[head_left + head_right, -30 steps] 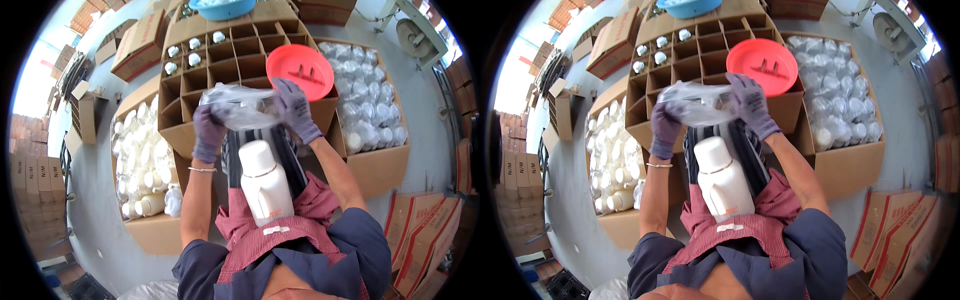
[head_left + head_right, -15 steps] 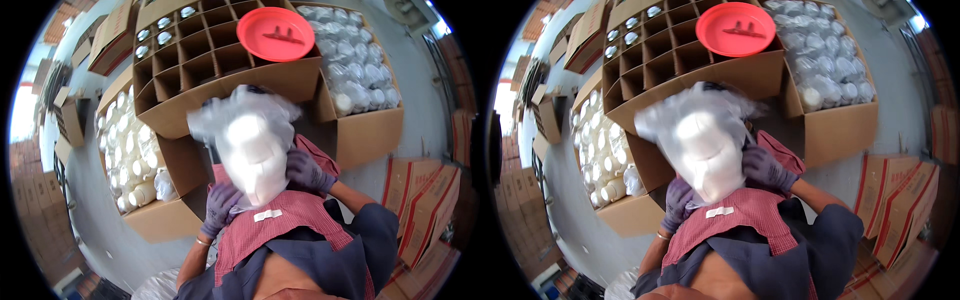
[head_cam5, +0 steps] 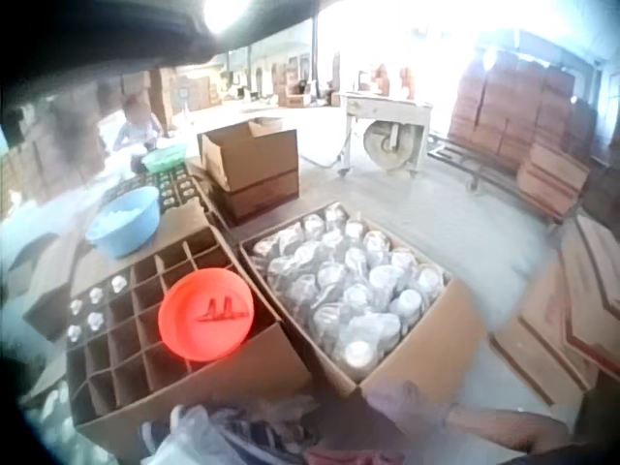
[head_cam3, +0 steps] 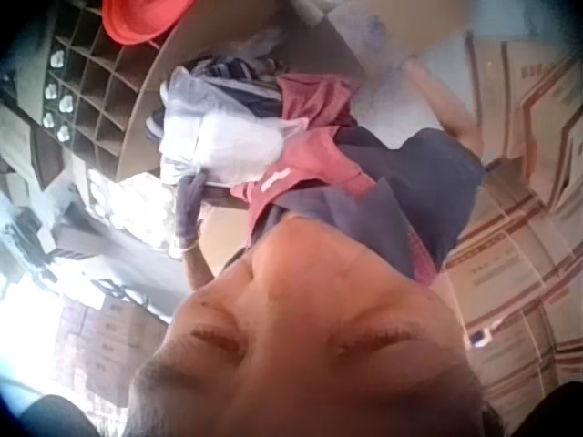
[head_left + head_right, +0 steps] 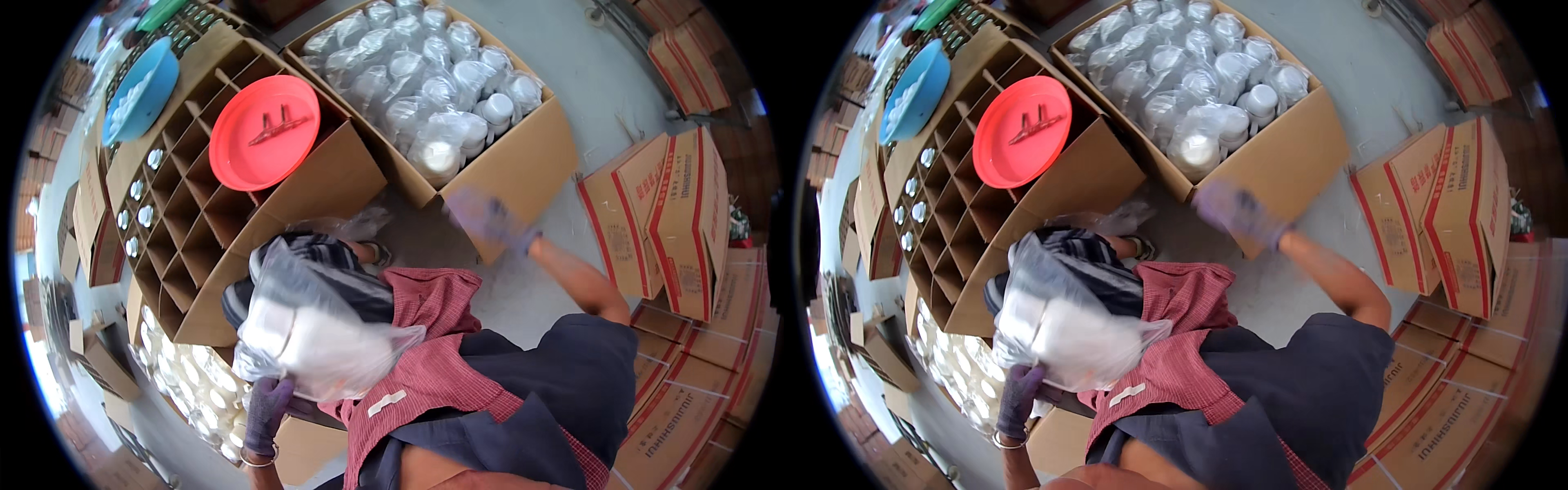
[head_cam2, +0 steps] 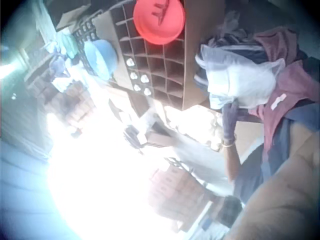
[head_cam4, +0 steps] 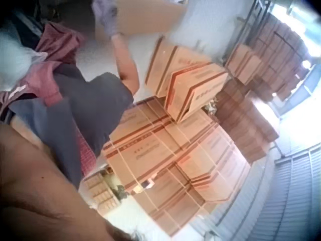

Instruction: The person assembles plastic jugs and inserts them into cardboard boxes, placing a separate white lid into each jug's opening before moving the completed item into a storage box.

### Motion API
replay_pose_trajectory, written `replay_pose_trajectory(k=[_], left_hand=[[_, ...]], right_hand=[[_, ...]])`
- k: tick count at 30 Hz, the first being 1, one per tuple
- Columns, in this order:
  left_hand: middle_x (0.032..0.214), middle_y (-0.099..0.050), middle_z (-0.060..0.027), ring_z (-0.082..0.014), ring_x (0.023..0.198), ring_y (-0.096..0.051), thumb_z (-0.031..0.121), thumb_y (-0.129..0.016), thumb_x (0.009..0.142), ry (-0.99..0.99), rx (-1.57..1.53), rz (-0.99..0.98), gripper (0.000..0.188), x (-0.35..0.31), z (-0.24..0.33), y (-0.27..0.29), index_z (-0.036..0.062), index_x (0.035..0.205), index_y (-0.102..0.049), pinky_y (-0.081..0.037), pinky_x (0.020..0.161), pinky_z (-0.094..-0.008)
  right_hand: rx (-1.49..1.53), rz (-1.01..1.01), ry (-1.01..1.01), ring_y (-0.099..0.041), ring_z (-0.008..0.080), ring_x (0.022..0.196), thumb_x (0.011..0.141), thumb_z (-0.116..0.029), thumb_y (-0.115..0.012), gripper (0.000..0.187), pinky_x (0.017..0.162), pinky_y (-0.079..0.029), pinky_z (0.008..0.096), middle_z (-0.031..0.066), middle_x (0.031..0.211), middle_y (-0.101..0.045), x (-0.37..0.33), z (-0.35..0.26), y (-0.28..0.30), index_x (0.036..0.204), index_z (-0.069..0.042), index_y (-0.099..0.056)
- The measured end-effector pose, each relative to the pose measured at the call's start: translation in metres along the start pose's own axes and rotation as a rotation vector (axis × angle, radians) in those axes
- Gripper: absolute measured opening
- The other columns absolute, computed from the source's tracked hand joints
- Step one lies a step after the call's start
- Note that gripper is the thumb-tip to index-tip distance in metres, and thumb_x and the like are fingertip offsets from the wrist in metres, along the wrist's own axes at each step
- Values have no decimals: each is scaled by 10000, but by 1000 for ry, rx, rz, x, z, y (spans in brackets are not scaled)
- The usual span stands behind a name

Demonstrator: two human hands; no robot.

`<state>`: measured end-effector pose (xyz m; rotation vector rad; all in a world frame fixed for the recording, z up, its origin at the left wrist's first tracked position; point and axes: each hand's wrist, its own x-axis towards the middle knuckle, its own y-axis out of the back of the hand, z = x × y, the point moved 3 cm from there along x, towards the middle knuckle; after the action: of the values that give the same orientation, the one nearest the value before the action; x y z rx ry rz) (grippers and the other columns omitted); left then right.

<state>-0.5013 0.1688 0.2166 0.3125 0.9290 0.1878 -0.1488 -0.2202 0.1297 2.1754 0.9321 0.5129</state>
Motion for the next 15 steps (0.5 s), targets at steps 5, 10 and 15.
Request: replay_pose_trajectory(k=[5, 10, 15], left_hand=[[802, -683, -166, -254, 620, -690, 83, -485, 889, -59, -22, -245, 243, 7, 22, 6, -89, 887, -656, -572, 591, -304], [1028, -638, -191, -306, 824, -693, 30, -515, 862, 23, -85, -223, 247, -3, 28, 18, -70, 1049, -640, -603, 665, -348], [1221, -585, -195, -356, 990, -627, -49, -622, 743, -578, 661, -41, 363, -2, 82, 34, 27, 1095, -668, -511, 857, -417]], right_hand=[[-496, -12, -556, -490, 320, 1239, 793, -184, -689, 627, 999, -435, 445, 177, 1341, -466, 71, 180, 49, 1367, -129, -442], [-517, -72, -518, -448, 415, 1268, 673, -191, -813, 982, 1045, -408, 477, 188, 1432, -338, 107, 244, 14, 1468, -158, -238], [-277, 227, -718, -414, 439, 1272, 602, -257, -860, 1120, 1062, -391, 480, 235, 1394, -357, 117, 241, 23, 1490, -109, -193]])
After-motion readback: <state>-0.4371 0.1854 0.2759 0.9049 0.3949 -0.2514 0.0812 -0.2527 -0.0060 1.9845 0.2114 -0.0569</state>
